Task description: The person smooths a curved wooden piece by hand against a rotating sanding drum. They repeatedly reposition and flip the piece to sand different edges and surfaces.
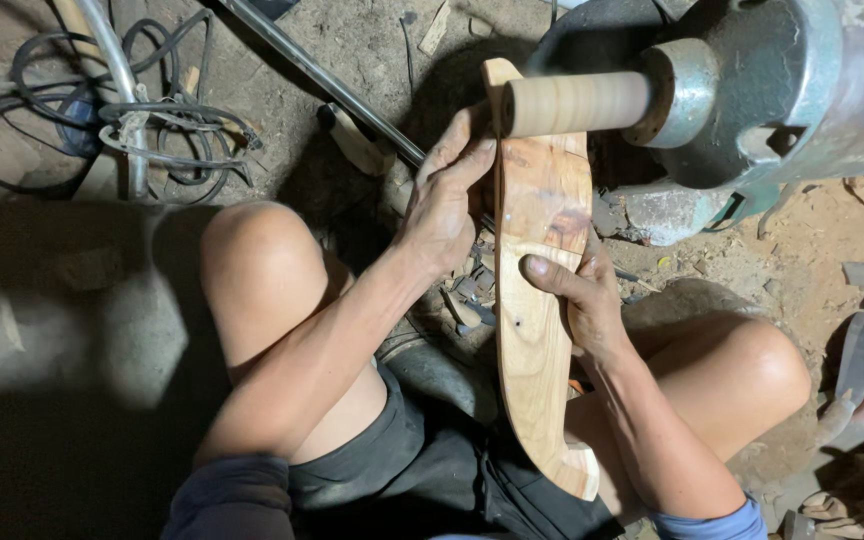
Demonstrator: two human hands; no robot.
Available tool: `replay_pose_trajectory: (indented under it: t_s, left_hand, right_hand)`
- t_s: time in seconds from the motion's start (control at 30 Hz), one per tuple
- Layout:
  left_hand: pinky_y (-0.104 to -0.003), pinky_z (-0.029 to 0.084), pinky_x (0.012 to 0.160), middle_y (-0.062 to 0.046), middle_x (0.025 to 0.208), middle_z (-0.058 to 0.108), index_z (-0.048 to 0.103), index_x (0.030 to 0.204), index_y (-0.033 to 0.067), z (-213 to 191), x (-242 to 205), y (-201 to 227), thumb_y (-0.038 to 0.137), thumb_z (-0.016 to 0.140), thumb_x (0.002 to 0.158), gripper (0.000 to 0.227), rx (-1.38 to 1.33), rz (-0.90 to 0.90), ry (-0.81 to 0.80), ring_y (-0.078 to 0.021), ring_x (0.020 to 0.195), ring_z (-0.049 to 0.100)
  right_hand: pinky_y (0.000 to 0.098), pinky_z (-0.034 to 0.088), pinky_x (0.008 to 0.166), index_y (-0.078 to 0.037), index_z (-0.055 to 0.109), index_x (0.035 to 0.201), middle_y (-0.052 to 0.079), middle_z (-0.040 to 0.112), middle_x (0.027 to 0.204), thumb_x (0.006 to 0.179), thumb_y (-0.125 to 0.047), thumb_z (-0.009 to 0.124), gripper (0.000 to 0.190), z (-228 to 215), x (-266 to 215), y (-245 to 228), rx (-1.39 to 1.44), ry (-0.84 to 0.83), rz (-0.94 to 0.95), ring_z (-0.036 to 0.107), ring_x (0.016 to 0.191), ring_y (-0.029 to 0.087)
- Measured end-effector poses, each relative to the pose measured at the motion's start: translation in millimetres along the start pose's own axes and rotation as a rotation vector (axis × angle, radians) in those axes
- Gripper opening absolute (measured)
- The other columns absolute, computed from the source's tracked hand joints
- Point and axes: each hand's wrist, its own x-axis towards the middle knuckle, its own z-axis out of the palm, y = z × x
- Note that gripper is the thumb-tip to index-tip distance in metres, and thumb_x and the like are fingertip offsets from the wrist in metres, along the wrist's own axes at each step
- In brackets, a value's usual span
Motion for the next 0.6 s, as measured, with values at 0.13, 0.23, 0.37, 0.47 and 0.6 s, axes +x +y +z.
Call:
replay_pose_trajectory:
  t_s: [0.13, 0.23, 0.37, 0.47, 0.6]
  left_hand:
    - [-0.033, 0.037, 0.121, -0.005, 0.151, 0.055, 0.046, 0.151, 0.0034, -0.1, -3.7, 1.1, 0.006, 0.055, 0.106, 0.046, -0.024, -0.027, 0.004, -0.0141, 0.137, 0.051]
    - [-0.034, 0.039, 0.123, -0.008, 0.146, 0.058, 0.050, 0.149, 0.0009, 2.3, -21.3, 4.5, 0.006, 0.051, 0.111, 0.039, -0.030, -0.001, -0.131, -0.0157, 0.136, 0.053]
    - [-0.034, 0.042, 0.120, -0.006, 0.140, 0.061, 0.053, 0.146, 0.0017, 7.4, -33.9, 7.3, 0.007, 0.048, 0.111, 0.036, -0.012, -0.003, -0.194, -0.0153, 0.132, 0.055]
    - [-0.041, 0.046, 0.118, -0.011, 0.128, 0.062, 0.053, 0.146, -0.0029, 9.3, -21.4, 7.1, 0.004, 0.050, 0.116, 0.031, -0.056, 0.043, -0.238, -0.0202, 0.124, 0.057]
    - [-0.034, 0.045, 0.116, -0.006, 0.140, 0.062, 0.052, 0.148, 0.0037, 12.6, -3.0, 8.4, 0.004, 0.051, 0.106, 0.042, -0.020, 0.019, -0.121, -0.0151, 0.128, 0.057]
  right_hand:
    - [0.0357, 0.061, 0.088, 0.003, 0.048, 0.142, 0.014, 0.070, 0.119, 0.085, -0.006, 0.077, 0.065, -2.1, -3.5, 4.0, -0.025, 0.005, -0.024, 0.071, 0.101, 0.020]
    - [0.0344, 0.060, 0.089, 0.001, 0.047, 0.138, 0.013, 0.068, 0.119, 0.085, -0.006, 0.077, 0.061, -6.5, -17.3, 9.9, -0.063, 0.019, -0.028, 0.070, 0.103, 0.019]
    - [0.0327, 0.060, 0.092, 0.001, 0.047, 0.135, 0.012, 0.068, 0.120, 0.085, -0.007, 0.078, 0.059, -9.6, -25.2, 12.5, -0.091, 0.051, -0.041, 0.070, 0.105, 0.018]
    - [0.0322, 0.060, 0.088, 0.001, 0.049, 0.139, 0.011, 0.069, 0.117, 0.085, -0.009, 0.077, 0.062, -9.3, -15.5, 10.5, -0.089, 0.043, -0.035, 0.071, 0.100, 0.017]
    - [0.0322, 0.060, 0.084, 0.002, 0.049, 0.142, 0.010, 0.070, 0.115, 0.085, -0.010, 0.078, 0.065, -3.9, -1.4, 4.0, -0.030, 0.044, -0.032, 0.070, 0.095, 0.017]
